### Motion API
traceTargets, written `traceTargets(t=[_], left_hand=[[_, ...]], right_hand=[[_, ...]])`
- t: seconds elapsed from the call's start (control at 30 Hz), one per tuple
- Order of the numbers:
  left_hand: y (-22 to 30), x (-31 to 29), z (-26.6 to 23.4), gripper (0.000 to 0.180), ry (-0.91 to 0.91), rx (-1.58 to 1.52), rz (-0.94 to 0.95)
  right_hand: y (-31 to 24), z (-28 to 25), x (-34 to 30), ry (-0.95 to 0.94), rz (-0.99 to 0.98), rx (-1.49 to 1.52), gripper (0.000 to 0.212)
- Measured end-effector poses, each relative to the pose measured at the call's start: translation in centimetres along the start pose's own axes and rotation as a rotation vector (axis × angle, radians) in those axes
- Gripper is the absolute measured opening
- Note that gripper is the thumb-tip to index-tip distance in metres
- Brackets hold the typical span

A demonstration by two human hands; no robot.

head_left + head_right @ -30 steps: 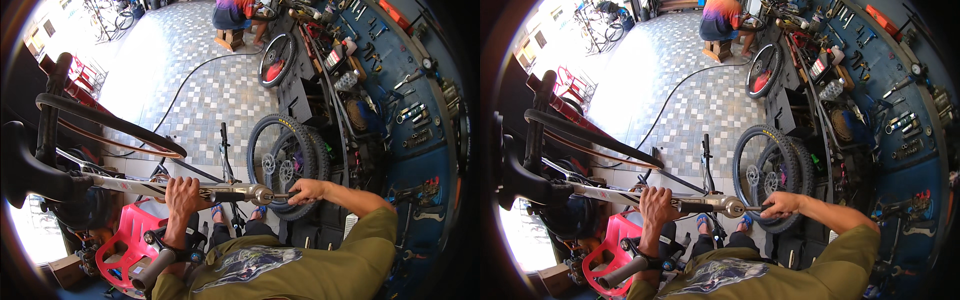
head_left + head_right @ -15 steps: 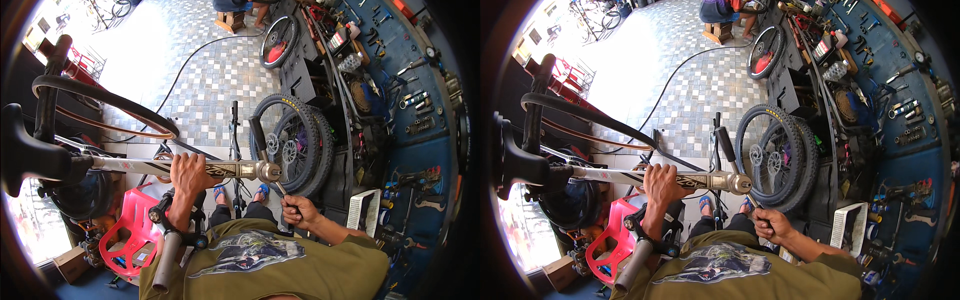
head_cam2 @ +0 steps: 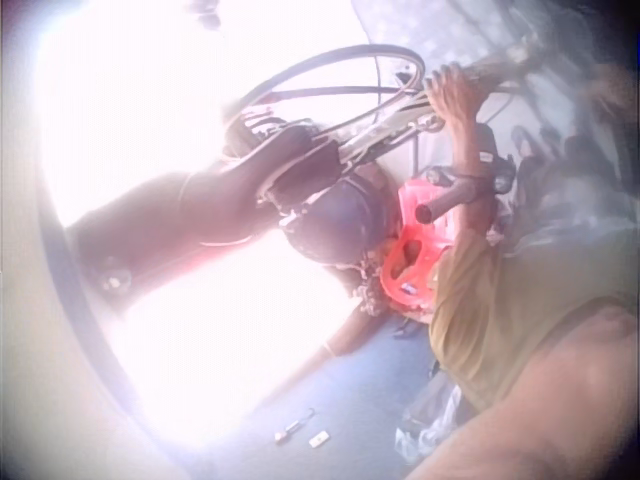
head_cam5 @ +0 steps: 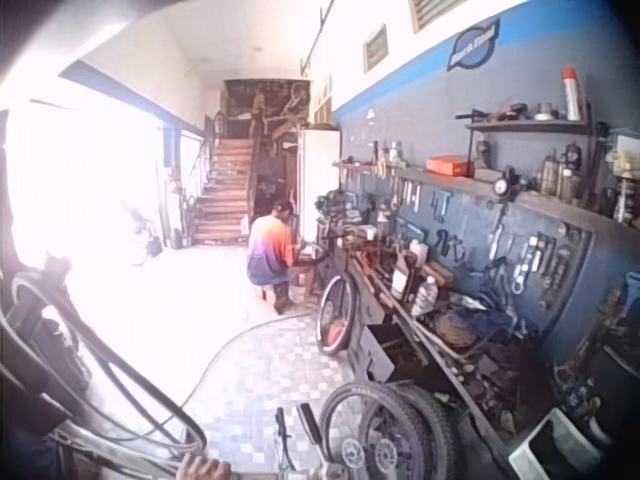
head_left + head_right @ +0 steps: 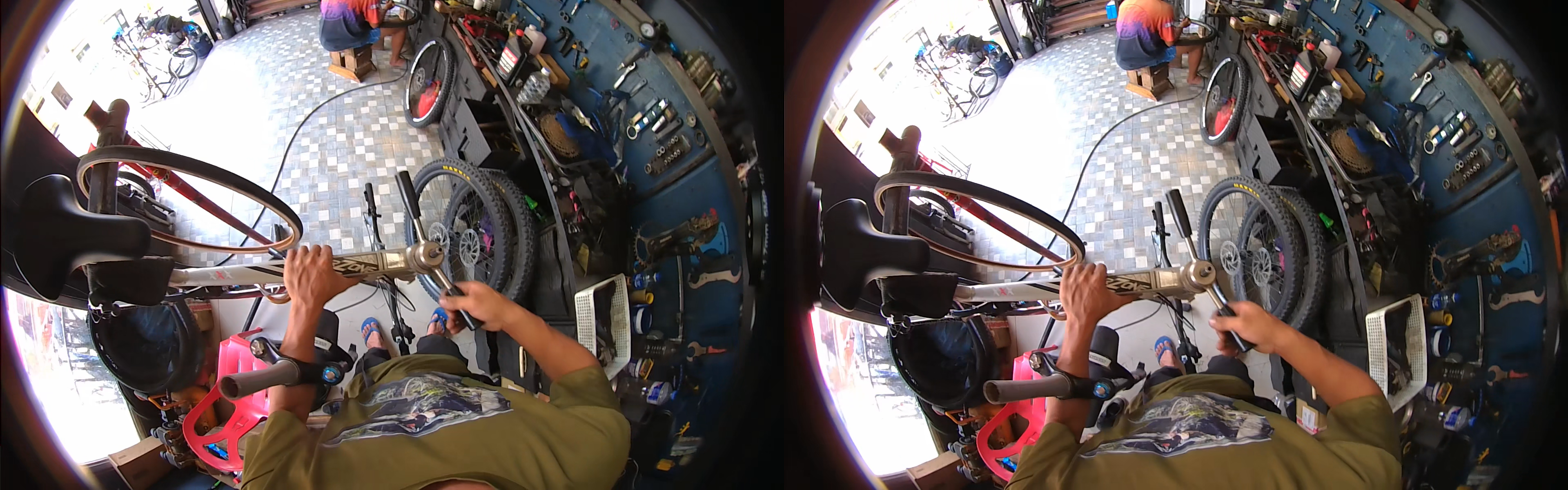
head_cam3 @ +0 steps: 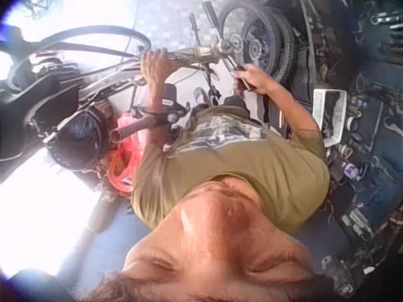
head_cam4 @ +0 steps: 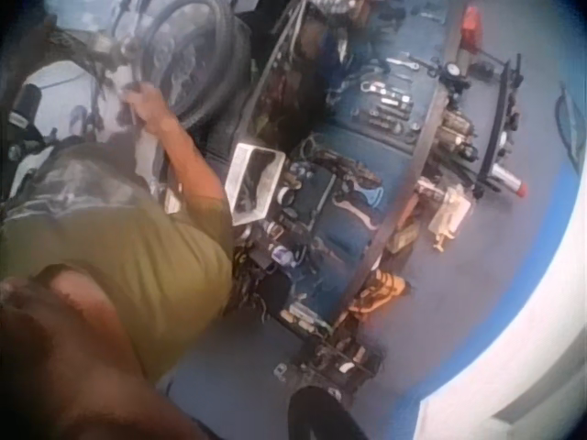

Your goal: The person wipes the bicycle handlebar stem with a cloth, then inserts and secures the stem into the fork steerer tube. They install the handlebar, align it, and tighten the stem bolts using a hex key. The person then attaches handlebar grips and adjusts the brake lever.

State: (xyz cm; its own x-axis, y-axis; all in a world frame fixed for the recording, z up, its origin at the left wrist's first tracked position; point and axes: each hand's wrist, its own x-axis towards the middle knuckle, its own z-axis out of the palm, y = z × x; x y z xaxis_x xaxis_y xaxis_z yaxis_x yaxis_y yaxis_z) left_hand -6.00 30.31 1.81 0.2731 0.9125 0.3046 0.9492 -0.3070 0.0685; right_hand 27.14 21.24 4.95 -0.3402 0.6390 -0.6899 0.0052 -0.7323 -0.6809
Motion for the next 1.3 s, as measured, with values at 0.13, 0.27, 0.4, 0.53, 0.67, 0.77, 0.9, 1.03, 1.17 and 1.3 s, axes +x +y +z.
traceTargets(t=[0.13, 0.27, 0.4, 0.53, 0.67, 0.77, 0.9, 1.03, 1.17, 1.3], left_hand=[[-0.4, -0.4, -0.1, 0.075, 0.016, -0.009, 0.013], [-0.6, -0.3, -0.1, 0.071, 0.004, -0.051, 0.048], [-0.7, 0.3, -0.1, 0.068, 0.002, -0.061, 0.091], [-0.6, 1.1, -0.1, 0.066, -0.013, -0.059, 0.098], [-0.4, 1.4, -0.1, 0.067, 0.018, -0.073, 0.106], [-0.6, 1.3, 0.0, 0.067, 0.022, -0.072, 0.095], [-1.0, 0.9, 0.4, 0.067, -0.06, -0.051, 0.051], [-1.1, 0.4, 0.4, 0.068, -0.049, -0.043, 0.068], [-1.0, 0.2, 0.0, 0.067, -0.065, -0.036, 0.019], [-0.9, 0.5, -0.3, 0.069, 0.048, -0.014, 0.081]], right_hand=[[-0.8, 0.0, 0.2, -0.2, 0.093, 0.254, 0.024], [-0.9, -0.7, 0.5, -0.21, 0.115, 0.053, 0.032], [-1.5, -2.1, 1.2, -0.297, 0.096, 0.002, 0.035], [-3.2, -3.7, 2.2, -0.371, 0.106, -0.061, 0.036], [-4.8, -5.6, 2.6, -0.42, 0.14, -0.218, 0.037], [-6.7, -7.2, 3.7, -0.463, 0.212, -0.392, 0.037], [-10.9, -8.8, 5.8, -0.544, 0.263, -0.813, 0.034], [-17.3, -7.9, 10.0, -0.304, -0.211, -2.06, 0.033], [-19.8, -1.1, 14.5, -0.105, -0.989, -2.501, 0.015], [-19.6, 5.0, 13.0, 0.213, -1.755, -1.956, 0.028]])
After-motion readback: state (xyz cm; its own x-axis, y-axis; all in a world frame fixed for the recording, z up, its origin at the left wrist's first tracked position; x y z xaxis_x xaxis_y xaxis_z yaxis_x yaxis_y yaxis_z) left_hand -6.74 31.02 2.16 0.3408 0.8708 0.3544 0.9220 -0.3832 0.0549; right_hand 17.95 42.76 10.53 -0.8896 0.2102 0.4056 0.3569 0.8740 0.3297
